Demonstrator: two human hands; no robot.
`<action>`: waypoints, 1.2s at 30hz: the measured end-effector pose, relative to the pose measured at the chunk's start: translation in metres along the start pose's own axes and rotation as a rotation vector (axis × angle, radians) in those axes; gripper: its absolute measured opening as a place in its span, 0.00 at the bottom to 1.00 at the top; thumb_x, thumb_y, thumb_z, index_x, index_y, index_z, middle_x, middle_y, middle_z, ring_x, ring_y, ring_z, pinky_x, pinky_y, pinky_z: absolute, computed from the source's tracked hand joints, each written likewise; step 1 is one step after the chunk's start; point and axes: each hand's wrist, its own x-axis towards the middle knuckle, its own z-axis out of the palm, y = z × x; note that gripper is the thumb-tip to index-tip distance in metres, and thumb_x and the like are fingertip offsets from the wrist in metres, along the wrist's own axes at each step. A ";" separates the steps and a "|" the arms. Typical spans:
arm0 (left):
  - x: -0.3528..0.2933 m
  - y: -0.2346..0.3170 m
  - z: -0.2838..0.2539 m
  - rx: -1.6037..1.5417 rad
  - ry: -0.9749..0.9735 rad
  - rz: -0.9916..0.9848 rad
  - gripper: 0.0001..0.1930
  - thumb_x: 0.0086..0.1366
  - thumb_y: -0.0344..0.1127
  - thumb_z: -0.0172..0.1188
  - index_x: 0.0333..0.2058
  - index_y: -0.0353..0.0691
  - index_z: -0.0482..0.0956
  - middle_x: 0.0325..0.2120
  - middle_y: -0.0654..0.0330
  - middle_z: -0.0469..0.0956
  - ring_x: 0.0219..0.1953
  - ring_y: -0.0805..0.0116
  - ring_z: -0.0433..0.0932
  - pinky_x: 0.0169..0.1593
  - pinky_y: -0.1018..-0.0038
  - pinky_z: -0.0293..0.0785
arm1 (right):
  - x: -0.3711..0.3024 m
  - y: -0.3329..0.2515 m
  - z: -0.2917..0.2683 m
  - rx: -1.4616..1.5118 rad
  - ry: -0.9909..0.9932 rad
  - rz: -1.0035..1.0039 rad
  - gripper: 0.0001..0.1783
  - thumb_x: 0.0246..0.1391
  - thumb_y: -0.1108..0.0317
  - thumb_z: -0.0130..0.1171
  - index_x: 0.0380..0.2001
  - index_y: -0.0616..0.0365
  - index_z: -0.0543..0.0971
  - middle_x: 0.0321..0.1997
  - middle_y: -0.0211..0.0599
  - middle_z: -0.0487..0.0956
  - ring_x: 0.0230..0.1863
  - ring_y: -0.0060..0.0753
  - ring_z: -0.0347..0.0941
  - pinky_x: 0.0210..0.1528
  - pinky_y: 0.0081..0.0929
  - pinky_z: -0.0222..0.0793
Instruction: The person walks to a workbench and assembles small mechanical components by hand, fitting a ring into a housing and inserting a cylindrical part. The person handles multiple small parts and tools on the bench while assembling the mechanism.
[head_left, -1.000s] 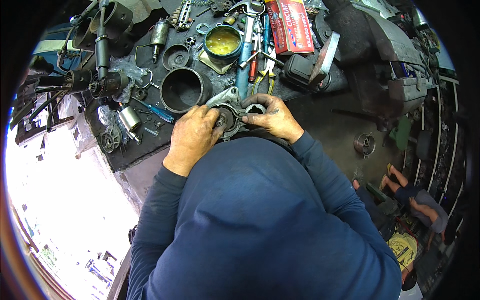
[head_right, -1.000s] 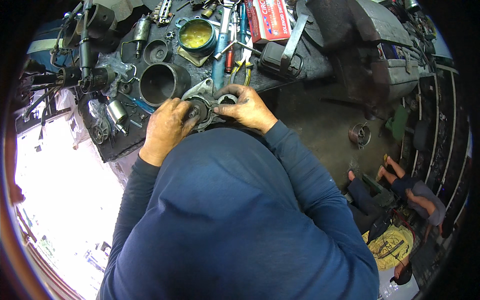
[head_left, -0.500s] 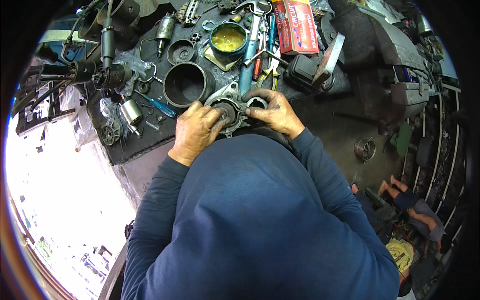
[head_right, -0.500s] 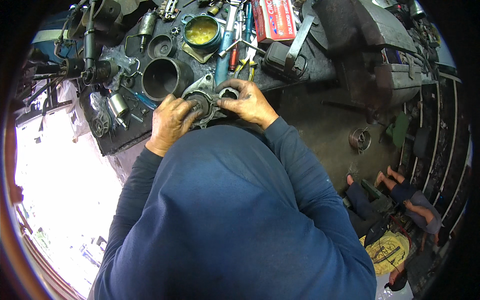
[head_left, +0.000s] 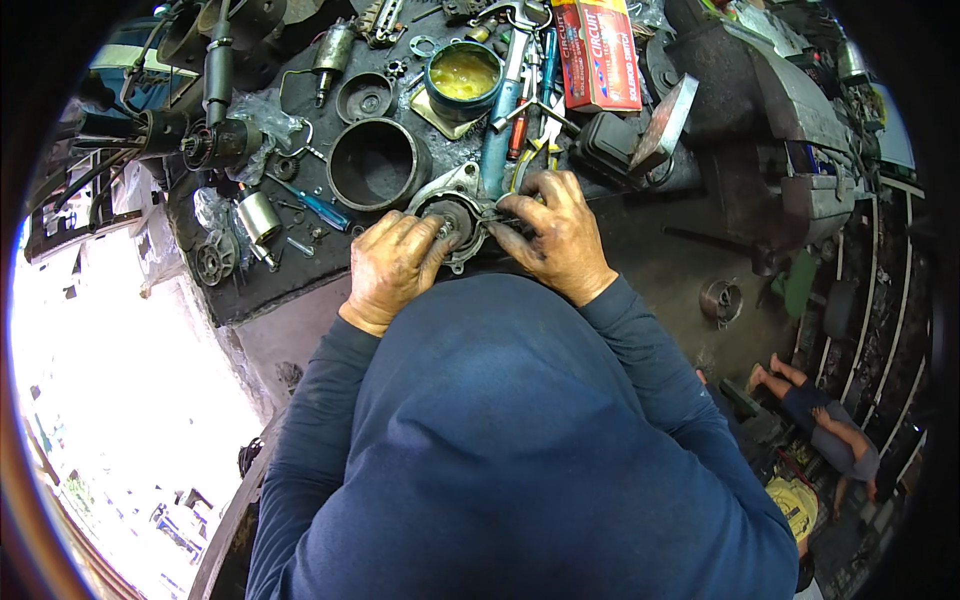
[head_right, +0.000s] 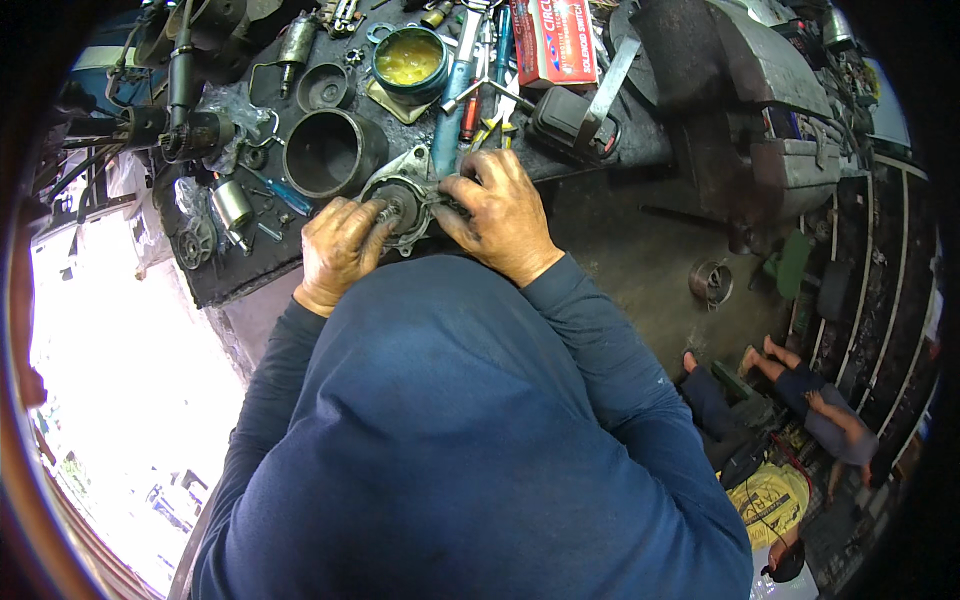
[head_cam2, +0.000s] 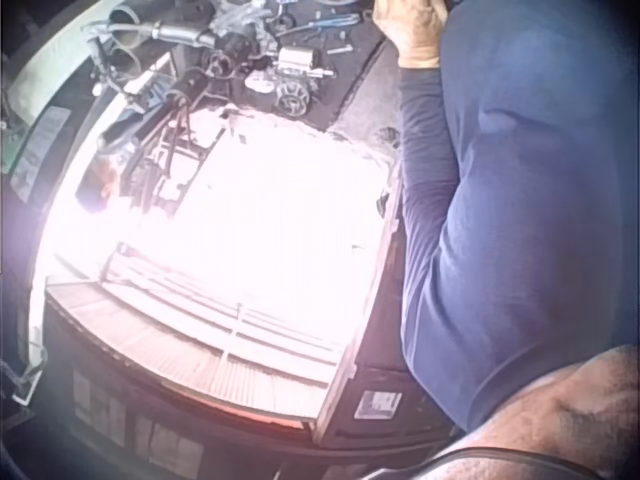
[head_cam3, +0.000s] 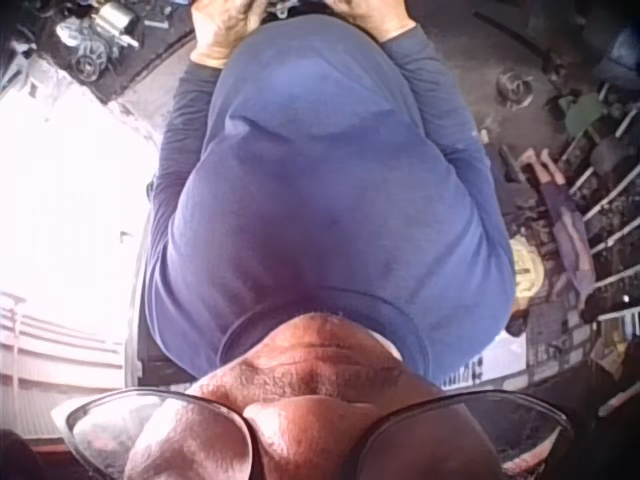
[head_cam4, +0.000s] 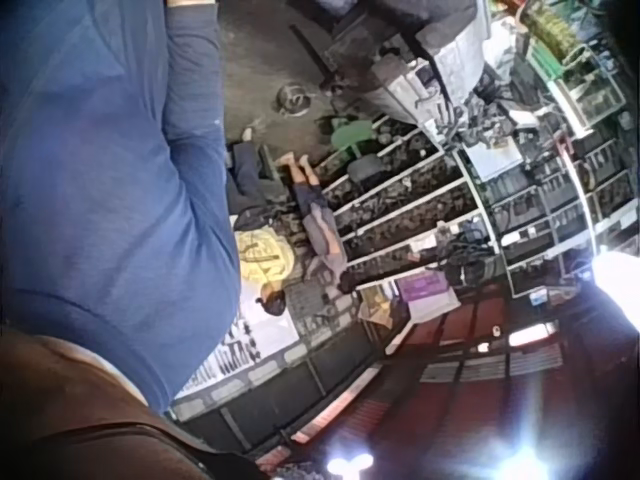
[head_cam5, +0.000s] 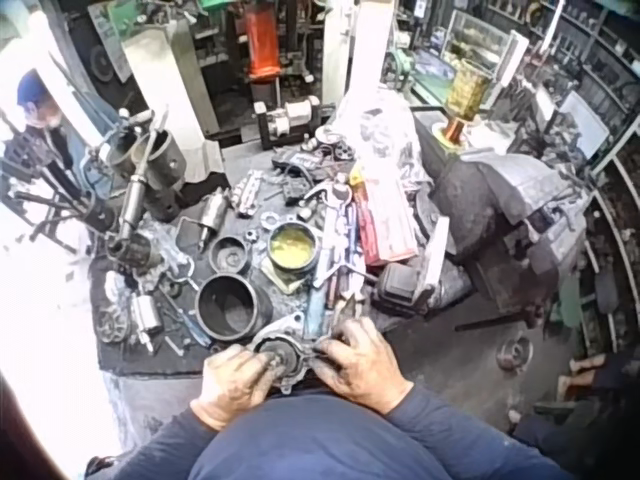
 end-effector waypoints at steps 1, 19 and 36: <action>-0.001 0.000 0.000 -0.003 -0.003 -0.001 0.16 0.57 0.37 0.78 0.41 0.38 0.86 0.28 0.59 0.82 0.29 0.58 0.81 0.33 0.64 0.78 | -0.001 -0.003 -0.004 -0.099 -0.042 0.000 0.18 0.52 0.60 0.76 0.43 0.57 0.87 0.50 0.42 0.80 0.54 0.55 0.75 0.59 0.50 0.73; 0.000 -0.007 0.002 -0.043 0.002 0.031 0.15 0.57 0.36 0.78 0.40 0.39 0.85 0.27 0.59 0.81 0.29 0.59 0.81 0.34 0.64 0.78 | 0.003 -0.029 0.004 -0.029 0.047 0.260 0.08 0.56 0.69 0.70 0.37 0.59 0.89 0.41 0.43 0.79 0.47 0.52 0.73 0.54 0.43 0.71; 0.004 -0.003 -0.004 -0.102 -0.012 0.021 0.15 0.56 0.33 0.77 0.41 0.37 0.85 0.27 0.57 0.81 0.28 0.57 0.80 0.33 0.63 0.78 | -0.007 -0.027 0.011 -0.087 0.138 0.355 0.12 0.57 0.63 0.74 0.39 0.60 0.90 0.48 0.46 0.81 0.53 0.50 0.77 0.55 0.39 0.74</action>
